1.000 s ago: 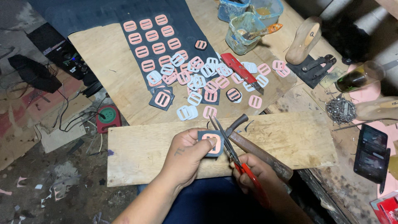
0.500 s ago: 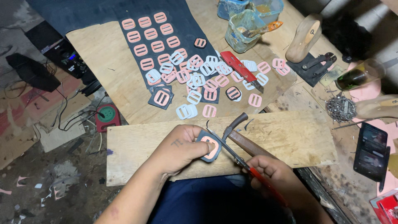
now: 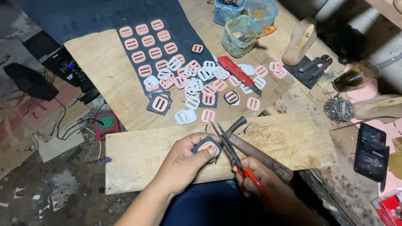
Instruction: The person repeatedly shapes small rectangular shoe components using a curved metal tool and a wooden mallet, striking the tool to contour the edges. They also use red-handled scissors to trim excess material from the components. Finished pieces are placed on the workbench.
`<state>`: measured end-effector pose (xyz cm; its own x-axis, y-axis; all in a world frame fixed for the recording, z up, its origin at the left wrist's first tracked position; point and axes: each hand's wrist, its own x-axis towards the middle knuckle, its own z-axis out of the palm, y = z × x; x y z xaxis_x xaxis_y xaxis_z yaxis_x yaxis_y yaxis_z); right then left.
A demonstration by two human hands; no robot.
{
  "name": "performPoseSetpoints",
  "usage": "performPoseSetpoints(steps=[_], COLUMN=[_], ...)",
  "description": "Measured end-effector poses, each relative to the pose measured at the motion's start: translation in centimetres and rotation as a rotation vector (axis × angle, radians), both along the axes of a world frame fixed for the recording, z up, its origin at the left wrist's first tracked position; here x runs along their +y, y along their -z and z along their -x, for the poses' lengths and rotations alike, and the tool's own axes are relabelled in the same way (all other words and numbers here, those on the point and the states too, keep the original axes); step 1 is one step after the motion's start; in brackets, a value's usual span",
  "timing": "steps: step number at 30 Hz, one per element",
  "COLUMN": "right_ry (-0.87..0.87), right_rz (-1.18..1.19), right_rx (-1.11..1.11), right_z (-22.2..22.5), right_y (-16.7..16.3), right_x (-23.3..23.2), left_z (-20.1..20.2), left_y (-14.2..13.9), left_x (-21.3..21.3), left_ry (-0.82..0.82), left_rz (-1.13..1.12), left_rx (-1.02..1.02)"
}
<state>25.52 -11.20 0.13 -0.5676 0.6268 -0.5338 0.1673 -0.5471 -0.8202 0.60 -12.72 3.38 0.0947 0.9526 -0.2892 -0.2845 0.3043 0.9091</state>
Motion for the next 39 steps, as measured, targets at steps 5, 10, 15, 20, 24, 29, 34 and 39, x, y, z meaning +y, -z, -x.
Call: performPoseSetpoints(steps=[5, 10, 15, 20, 24, 29, 34, 39], right_ry=[0.016, -0.018, -0.045, 0.004, 0.047, 0.006, 0.091, 0.045], right_rz=[0.031, -0.015, -0.059, 0.011, 0.045, 0.062, 0.198, 0.100], right_rx=[0.054, 0.002, 0.001, -0.051, 0.096, -0.008, -0.160, -0.187], right_z=[0.0, -0.2, -0.1, -0.5, -1.0, -2.2, -2.7, -2.6], right_y=[0.9, 1.2, 1.2, 1.4, 1.8, 1.4, 0.3, -0.4], right_x=[-0.3, -0.2, -0.3, -0.6, -0.6, -0.1, 0.1, 0.1], left_z=[-0.5, -0.7, -0.8, -0.7, -0.4, 0.2, 0.5, 0.4], left_y=[-0.1, 0.3, 0.7, 1.0, 1.0, 1.0, 0.6, 0.4], left_x=[-0.1, -0.3, -0.5, -0.4, -0.4, -0.3, -0.3, -0.2], left_ry=[-0.112, -0.093, -0.077, -0.066, -0.039, 0.028, 0.053, -0.029], left_rz=[0.039, 0.081, 0.085, 0.126, 0.146, 0.133, 0.118, 0.086], left_rx=[-0.084, -0.144, -0.132, -0.198, -0.265, -0.275, -0.221, -0.203])
